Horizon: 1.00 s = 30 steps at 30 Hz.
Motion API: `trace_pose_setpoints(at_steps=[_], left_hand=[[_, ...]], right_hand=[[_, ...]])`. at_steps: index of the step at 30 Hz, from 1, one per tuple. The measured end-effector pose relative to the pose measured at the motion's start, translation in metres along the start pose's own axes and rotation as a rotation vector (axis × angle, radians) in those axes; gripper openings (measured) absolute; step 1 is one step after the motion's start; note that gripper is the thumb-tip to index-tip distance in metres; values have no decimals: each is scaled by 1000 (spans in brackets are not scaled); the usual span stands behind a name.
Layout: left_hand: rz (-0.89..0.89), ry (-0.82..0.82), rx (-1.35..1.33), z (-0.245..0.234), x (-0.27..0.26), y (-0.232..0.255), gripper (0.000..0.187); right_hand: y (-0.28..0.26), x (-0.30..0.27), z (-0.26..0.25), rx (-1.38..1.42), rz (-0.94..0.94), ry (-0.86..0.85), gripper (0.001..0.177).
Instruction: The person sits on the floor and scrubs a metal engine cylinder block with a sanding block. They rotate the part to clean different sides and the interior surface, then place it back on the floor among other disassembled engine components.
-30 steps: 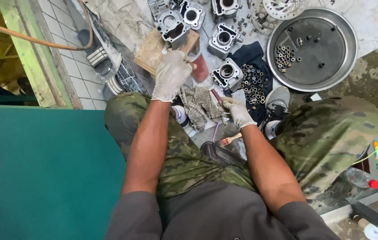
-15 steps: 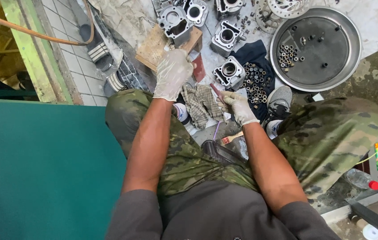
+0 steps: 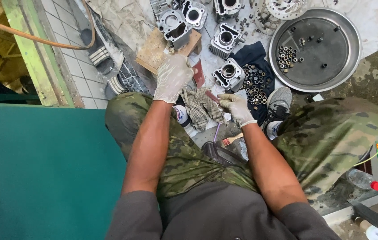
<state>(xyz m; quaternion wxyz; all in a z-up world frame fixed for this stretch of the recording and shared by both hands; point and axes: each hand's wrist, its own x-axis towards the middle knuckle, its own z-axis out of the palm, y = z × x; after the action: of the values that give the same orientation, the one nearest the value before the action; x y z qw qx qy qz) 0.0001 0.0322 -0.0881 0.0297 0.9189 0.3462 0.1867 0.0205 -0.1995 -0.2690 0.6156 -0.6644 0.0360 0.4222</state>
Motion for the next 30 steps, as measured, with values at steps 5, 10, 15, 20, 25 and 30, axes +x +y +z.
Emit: trace_pose_setpoints(at_steps=[5, 10, 15, 20, 25, 30], left_hand=[[30, 117, 36, 6, 0, 3, 8], [59, 234, 71, -14, 2, 6, 10], [7, -756, -539, -134, 21, 27, 36], [52, -934, -597, -96, 37, 7, 27], [111, -995, -769, -137, 38, 15, 28], [145, -1052, -842, -178, 47, 15, 26]], right_hand=[[8, 7, 2, -80, -89, 101, 47], [-96, -55, 27, -424, -238, 229, 40], [-207, -124, 67, -396, -602, 94, 84], [-210, -123, 63, -35, -458, -14, 46], [-199, -115, 49, -68, -511, -165, 82], [-195, -114, 51, 105, -428, -211, 64]])
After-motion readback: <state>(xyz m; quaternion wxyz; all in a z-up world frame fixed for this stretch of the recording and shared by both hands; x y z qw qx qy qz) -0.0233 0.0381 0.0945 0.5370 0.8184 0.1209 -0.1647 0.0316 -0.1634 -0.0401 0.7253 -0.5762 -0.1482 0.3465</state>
